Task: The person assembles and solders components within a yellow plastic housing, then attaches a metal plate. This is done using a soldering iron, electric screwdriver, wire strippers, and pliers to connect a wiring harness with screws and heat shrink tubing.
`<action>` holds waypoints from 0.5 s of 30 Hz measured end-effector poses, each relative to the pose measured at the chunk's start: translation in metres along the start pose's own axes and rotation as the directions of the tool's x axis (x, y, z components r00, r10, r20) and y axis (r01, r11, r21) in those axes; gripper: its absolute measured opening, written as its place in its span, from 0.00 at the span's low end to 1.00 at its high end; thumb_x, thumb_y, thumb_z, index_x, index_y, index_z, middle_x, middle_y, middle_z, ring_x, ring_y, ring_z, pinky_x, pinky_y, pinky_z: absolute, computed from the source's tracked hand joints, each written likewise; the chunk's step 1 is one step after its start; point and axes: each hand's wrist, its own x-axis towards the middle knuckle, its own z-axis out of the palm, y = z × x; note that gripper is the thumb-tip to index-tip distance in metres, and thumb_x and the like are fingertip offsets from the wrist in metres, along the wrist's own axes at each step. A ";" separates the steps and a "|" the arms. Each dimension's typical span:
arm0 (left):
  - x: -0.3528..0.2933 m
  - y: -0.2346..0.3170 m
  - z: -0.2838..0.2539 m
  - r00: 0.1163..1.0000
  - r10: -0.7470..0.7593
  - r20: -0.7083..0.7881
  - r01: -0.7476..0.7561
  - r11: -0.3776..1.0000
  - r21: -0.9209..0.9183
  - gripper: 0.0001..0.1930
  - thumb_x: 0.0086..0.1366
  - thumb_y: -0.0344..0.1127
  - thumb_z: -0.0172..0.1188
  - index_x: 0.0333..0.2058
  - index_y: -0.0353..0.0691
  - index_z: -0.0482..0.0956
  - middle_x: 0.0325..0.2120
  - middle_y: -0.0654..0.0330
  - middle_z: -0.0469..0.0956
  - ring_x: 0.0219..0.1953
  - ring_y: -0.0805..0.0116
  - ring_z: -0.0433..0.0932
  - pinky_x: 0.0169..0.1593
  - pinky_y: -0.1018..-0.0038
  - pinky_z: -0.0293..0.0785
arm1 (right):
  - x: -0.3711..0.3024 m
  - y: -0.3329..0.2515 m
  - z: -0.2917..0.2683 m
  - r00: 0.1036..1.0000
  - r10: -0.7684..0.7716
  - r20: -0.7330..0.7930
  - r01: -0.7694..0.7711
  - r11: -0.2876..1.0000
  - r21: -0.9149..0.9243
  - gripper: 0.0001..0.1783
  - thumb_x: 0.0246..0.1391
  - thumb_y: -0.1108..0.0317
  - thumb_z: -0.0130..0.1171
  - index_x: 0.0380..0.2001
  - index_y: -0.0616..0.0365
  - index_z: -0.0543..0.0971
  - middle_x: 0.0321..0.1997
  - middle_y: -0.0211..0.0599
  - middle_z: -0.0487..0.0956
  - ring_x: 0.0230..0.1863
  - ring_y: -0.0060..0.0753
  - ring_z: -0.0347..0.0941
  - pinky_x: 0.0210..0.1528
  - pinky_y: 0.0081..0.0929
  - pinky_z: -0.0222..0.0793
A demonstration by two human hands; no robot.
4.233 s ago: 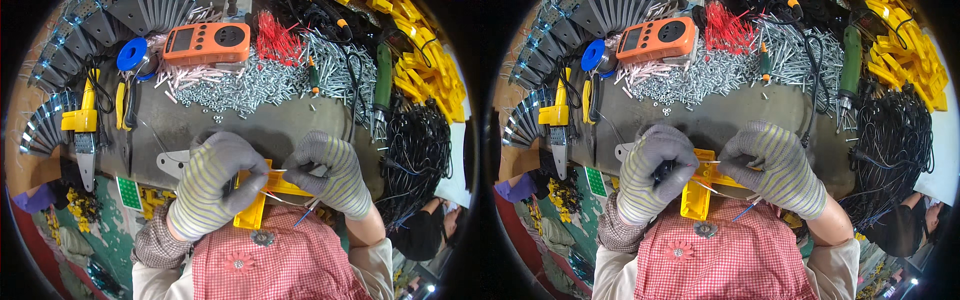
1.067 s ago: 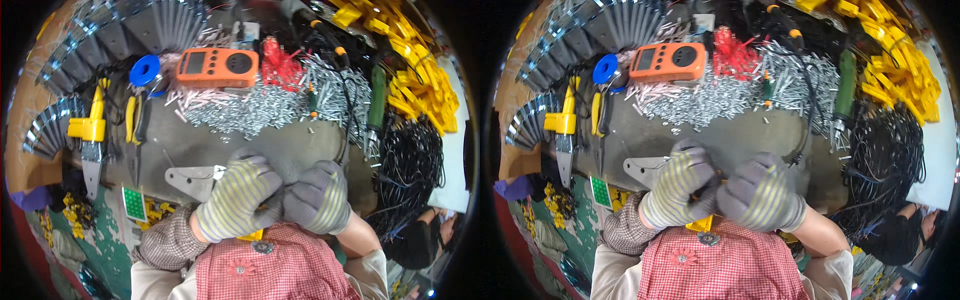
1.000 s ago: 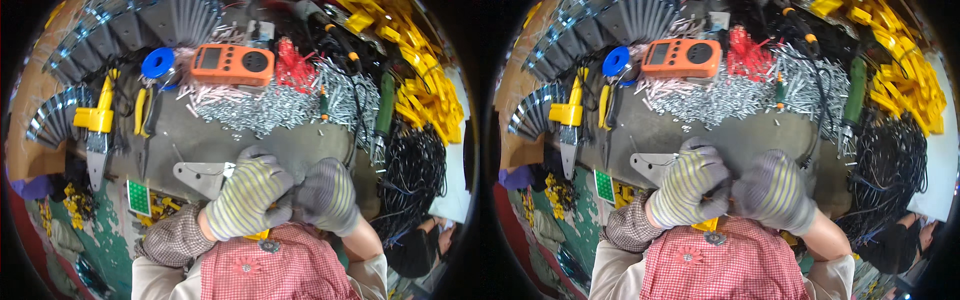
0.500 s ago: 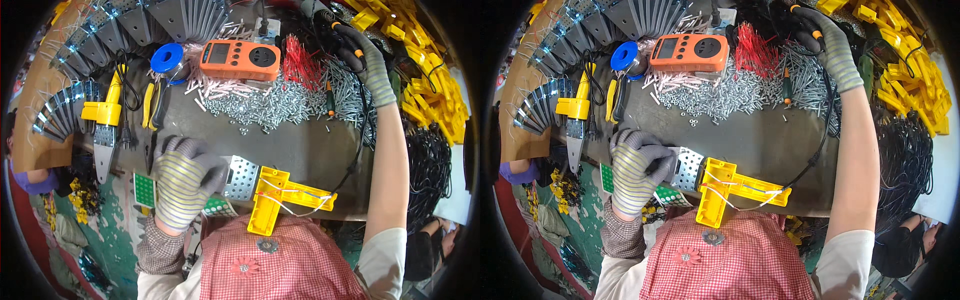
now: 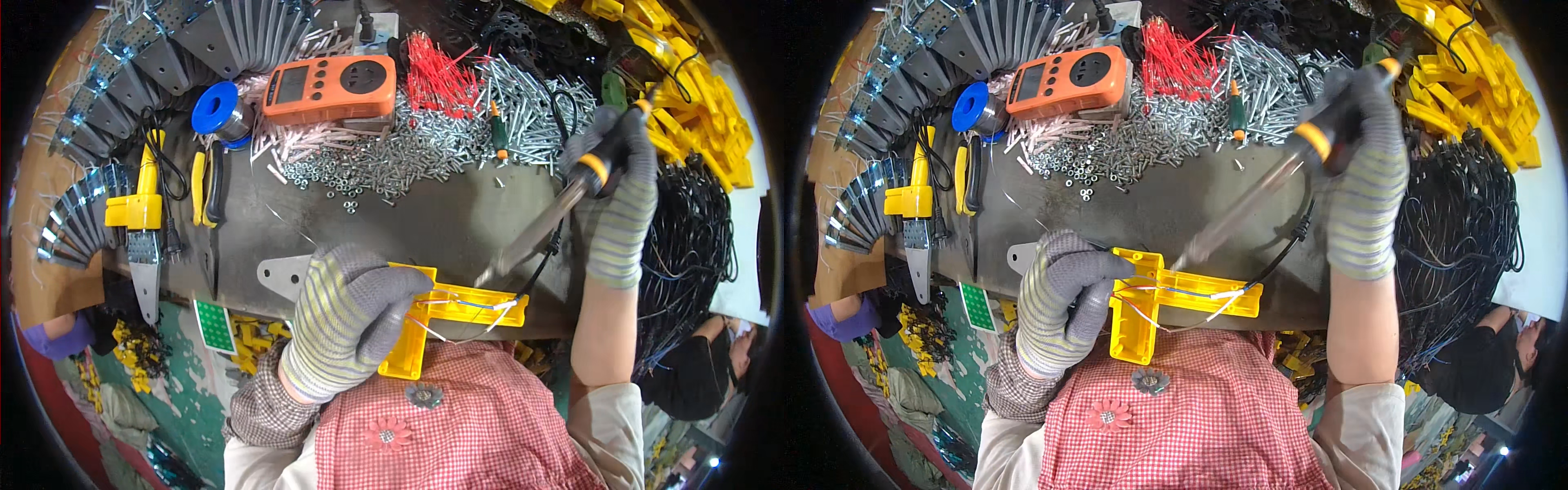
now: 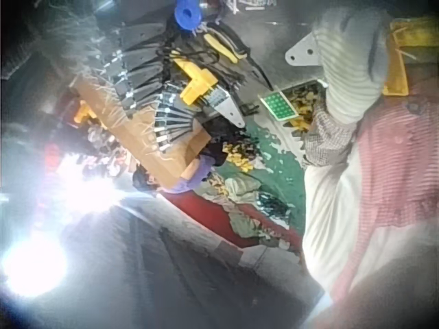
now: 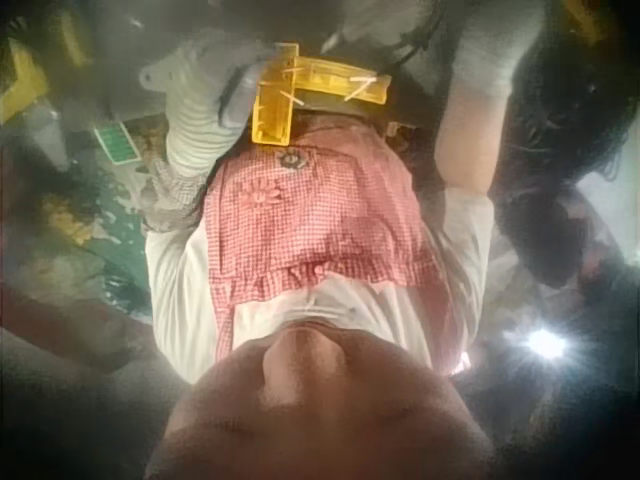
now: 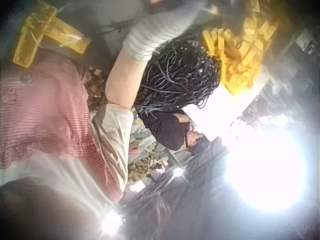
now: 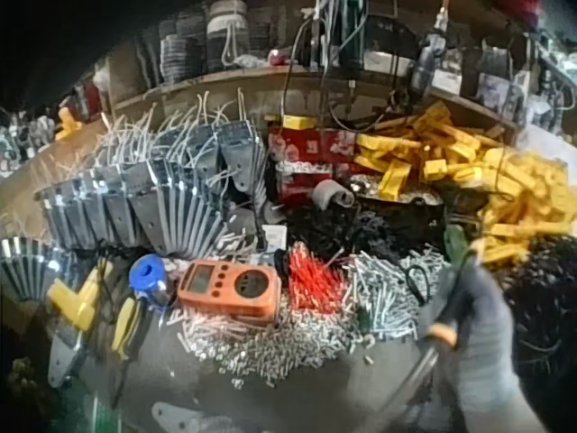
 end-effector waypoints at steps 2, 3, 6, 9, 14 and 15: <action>0.002 0.003 0.003 1.000 -0.013 0.026 0.014 0.999 -0.029 0.08 0.67 0.27 0.62 0.44 0.41 0.84 0.33 0.56 0.79 0.34 0.59 0.79 0.43 0.65 0.75 | -0.007 0.015 0.000 0.992 0.057 -0.110 -0.057 0.998 0.009 0.14 0.69 0.56 0.63 0.45 0.56 0.79 0.38 0.31 0.81 0.35 0.22 0.79 0.34 0.22 0.78; 0.003 0.005 0.004 0.999 -0.031 0.043 0.033 0.998 -0.052 0.08 0.67 0.28 0.62 0.44 0.41 0.84 0.33 0.56 0.79 0.34 0.58 0.79 0.42 0.64 0.75 | -0.012 0.016 -0.004 0.997 0.078 0.013 -0.078 0.997 0.011 0.13 0.69 0.57 0.63 0.43 0.57 0.80 0.37 0.31 0.81 0.35 0.22 0.79 0.35 0.22 0.78; 0.000 0.005 0.006 0.996 -0.067 0.054 0.068 0.998 -0.010 0.08 0.67 0.29 0.62 0.43 0.42 0.85 0.33 0.56 0.79 0.34 0.58 0.79 0.42 0.64 0.76 | -0.012 0.027 -0.005 0.996 0.089 -0.023 -0.090 0.996 -0.018 0.13 0.69 0.57 0.64 0.41 0.57 0.82 0.37 0.30 0.80 0.34 0.22 0.78 0.38 0.22 0.78; -0.002 0.004 0.007 0.995 -0.086 0.058 0.086 0.996 0.002 0.08 0.68 0.30 0.61 0.43 0.43 0.85 0.33 0.56 0.79 0.35 0.57 0.80 0.43 0.64 0.76 | -0.009 0.033 -0.009 0.996 0.090 0.017 -0.089 0.995 -0.043 0.14 0.68 0.56 0.64 0.41 0.57 0.83 0.37 0.30 0.81 0.35 0.22 0.78 0.41 0.21 0.77; -0.002 0.003 0.009 0.986 -0.150 0.076 0.153 0.988 -0.035 0.11 0.65 0.33 0.61 0.44 0.43 0.87 0.39 0.54 0.81 0.42 0.51 0.78 0.49 0.57 0.74 | -0.010 0.036 -0.001 0.988 0.106 -0.114 -0.111 0.993 -0.036 0.16 0.70 0.56 0.62 0.47 0.58 0.79 0.35 0.30 0.79 0.28 0.28 0.75 0.32 0.28 0.76; -0.001 0.003 0.009 0.986 -0.145 0.077 0.149 0.988 -0.043 0.11 0.65 0.33 0.62 0.44 0.43 0.87 0.39 0.54 0.81 0.42 0.51 0.78 0.49 0.57 0.74 | -0.010 0.037 -0.001 0.988 0.108 -0.115 -0.113 0.993 -0.037 0.16 0.70 0.56 0.62 0.47 0.58 0.79 0.35 0.30 0.79 0.28 0.28 0.75 0.32 0.28 0.76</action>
